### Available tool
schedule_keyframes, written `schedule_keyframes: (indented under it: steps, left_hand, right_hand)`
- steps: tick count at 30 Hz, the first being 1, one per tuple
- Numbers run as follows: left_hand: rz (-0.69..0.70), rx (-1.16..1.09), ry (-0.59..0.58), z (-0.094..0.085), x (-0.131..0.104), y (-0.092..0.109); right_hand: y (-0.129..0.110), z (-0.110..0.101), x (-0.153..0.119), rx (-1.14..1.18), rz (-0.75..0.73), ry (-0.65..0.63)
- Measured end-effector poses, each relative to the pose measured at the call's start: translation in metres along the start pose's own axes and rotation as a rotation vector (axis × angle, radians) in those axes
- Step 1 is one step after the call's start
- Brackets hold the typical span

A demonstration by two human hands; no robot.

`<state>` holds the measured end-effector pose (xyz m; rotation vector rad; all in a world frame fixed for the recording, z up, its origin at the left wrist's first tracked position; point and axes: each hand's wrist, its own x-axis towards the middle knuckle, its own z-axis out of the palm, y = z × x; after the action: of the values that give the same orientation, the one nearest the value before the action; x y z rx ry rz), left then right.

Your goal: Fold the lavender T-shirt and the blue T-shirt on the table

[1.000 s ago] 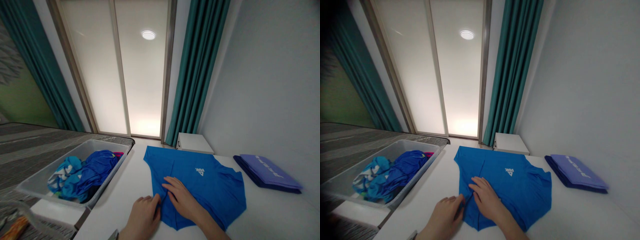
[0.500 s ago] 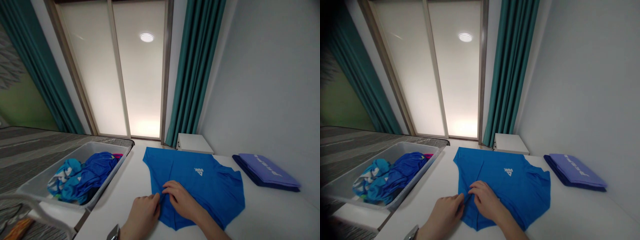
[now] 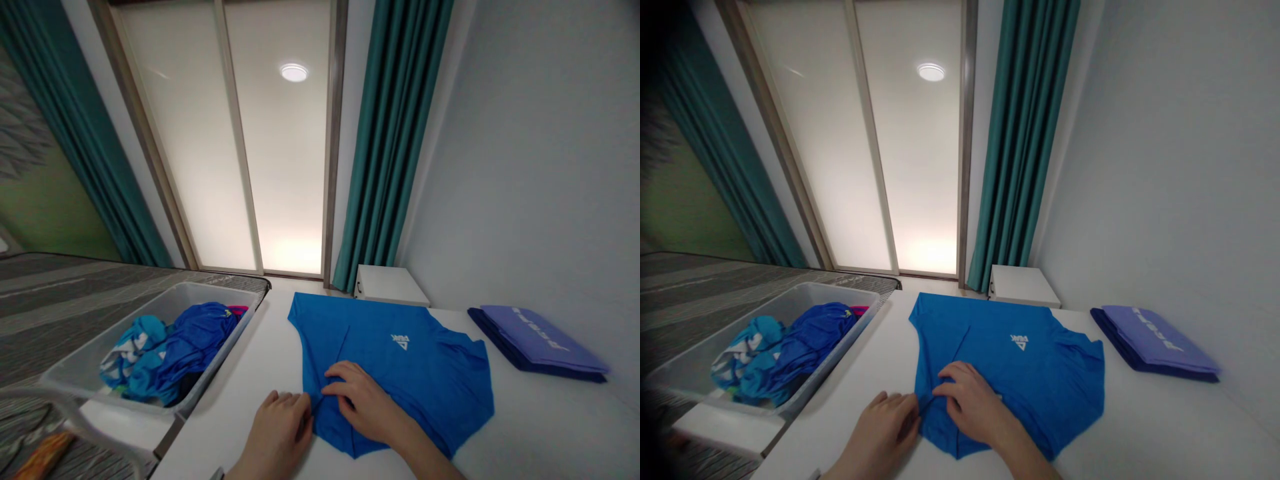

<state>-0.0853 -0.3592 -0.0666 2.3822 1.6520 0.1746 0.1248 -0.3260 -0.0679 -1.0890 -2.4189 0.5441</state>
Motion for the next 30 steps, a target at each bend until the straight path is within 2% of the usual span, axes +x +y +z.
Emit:
schedule_keyframes:
  steps: [6, 16, 22, 30]
  left_hand:
    - [0.085, -0.025, 0.115, -0.005, 0.003, -0.001]
    - [0.034, 0.065, 0.018, -0.003, 0.017, 0.003]
    - [0.010, 0.022, 0.054, -0.002, 0.010, -0.006]
    - [0.087, -0.037, 0.124, 0.004, 0.003, -0.012]
  right_hand:
    - [0.002, 0.002, -0.001, 0.015, -0.032, 0.013]
    - [-0.001, 0.002, 0.001, 0.044, -0.016, 0.034]
    - [0.000, 0.004, -0.001, 0.018, -0.038, 0.045]
    - [-0.003, 0.006, 0.001, -0.046, -0.075, 0.032]
